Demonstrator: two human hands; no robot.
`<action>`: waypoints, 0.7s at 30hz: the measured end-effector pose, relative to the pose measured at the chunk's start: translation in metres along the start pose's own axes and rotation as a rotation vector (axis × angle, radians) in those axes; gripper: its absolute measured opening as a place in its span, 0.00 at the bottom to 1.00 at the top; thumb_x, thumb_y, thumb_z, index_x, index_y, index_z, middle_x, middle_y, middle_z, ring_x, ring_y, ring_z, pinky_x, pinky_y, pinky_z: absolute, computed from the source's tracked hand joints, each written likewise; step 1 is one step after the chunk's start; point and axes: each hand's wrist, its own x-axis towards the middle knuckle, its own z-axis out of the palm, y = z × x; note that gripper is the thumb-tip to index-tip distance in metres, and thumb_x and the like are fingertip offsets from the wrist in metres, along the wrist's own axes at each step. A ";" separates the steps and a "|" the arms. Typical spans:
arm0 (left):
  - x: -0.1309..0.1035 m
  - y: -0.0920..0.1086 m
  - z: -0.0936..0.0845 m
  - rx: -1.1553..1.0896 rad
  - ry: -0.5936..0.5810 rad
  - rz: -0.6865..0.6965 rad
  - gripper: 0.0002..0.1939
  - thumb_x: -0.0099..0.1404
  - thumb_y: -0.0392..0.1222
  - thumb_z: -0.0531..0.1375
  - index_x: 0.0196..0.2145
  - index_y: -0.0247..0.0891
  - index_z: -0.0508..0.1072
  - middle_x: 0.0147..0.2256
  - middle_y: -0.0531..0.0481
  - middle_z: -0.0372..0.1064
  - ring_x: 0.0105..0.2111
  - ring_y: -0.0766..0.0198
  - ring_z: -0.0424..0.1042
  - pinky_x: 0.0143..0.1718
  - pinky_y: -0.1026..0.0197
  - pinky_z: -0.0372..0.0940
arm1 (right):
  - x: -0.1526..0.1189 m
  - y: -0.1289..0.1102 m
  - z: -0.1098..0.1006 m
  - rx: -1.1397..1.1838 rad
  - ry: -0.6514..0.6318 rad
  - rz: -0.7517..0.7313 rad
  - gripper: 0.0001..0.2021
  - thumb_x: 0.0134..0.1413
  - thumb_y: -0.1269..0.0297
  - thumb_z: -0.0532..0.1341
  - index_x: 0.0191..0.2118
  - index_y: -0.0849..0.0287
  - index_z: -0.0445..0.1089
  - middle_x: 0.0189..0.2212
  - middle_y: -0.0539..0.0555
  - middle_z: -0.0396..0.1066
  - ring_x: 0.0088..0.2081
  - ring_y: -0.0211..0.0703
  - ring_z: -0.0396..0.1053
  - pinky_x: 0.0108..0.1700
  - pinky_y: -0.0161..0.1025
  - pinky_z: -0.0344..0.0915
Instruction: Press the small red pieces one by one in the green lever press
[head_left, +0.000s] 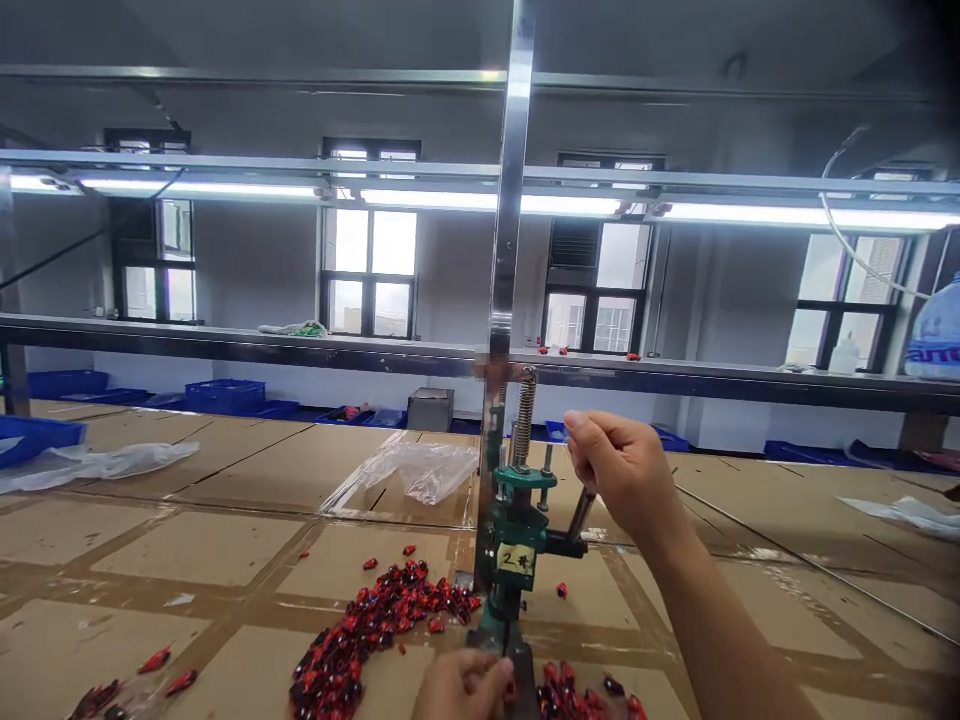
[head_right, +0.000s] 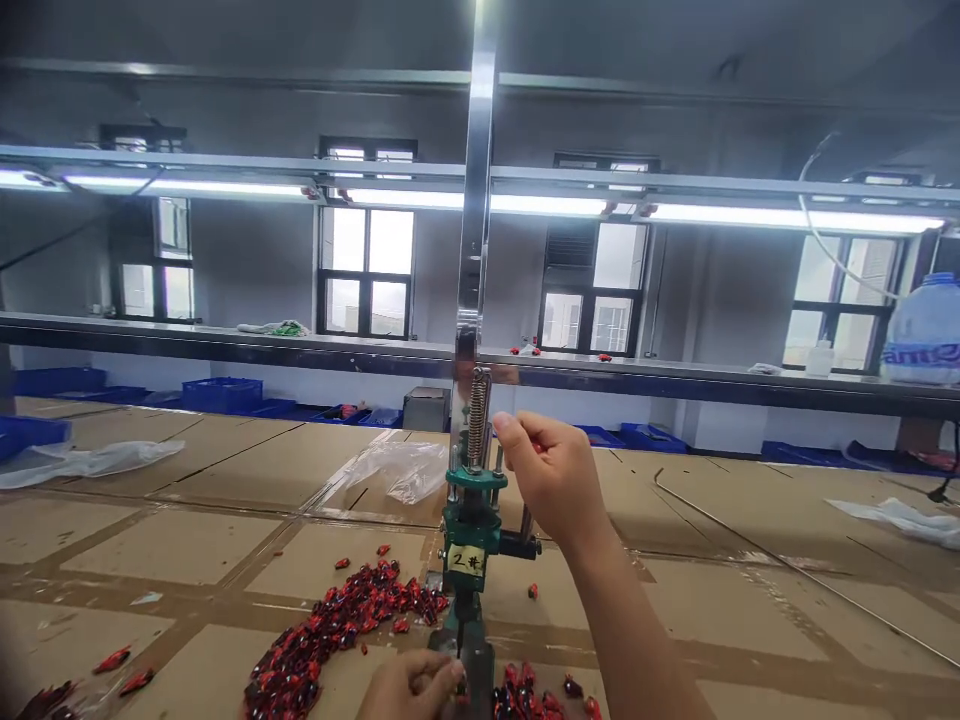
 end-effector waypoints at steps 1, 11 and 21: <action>0.003 -0.005 -0.011 0.033 0.072 -0.010 0.25 0.65 0.64 0.54 0.38 0.44 0.82 0.31 0.47 0.83 0.35 0.52 0.81 0.34 0.60 0.67 | -0.002 0.001 -0.001 0.004 0.003 -0.002 0.27 0.65 0.45 0.56 0.20 0.58 0.57 0.18 0.47 0.54 0.22 0.34 0.52 0.26 0.37 0.49; 0.048 -0.027 -0.048 0.577 0.272 -0.165 0.16 0.68 0.53 0.56 0.40 0.40 0.77 0.40 0.39 0.82 0.43 0.45 0.80 0.38 0.55 0.66 | -0.002 -0.002 0.003 0.076 0.029 0.020 0.25 0.66 0.47 0.57 0.22 0.58 0.56 0.18 0.45 0.52 0.23 0.34 0.51 0.27 0.37 0.48; 0.036 -0.033 -0.027 0.607 0.299 -0.111 0.13 0.68 0.51 0.59 0.42 0.43 0.78 0.43 0.46 0.82 0.43 0.50 0.79 0.40 0.58 0.63 | -0.016 -0.003 0.001 0.149 0.007 0.019 0.23 0.64 0.49 0.59 0.23 0.57 0.57 0.19 0.45 0.53 0.23 0.33 0.50 0.26 0.36 0.49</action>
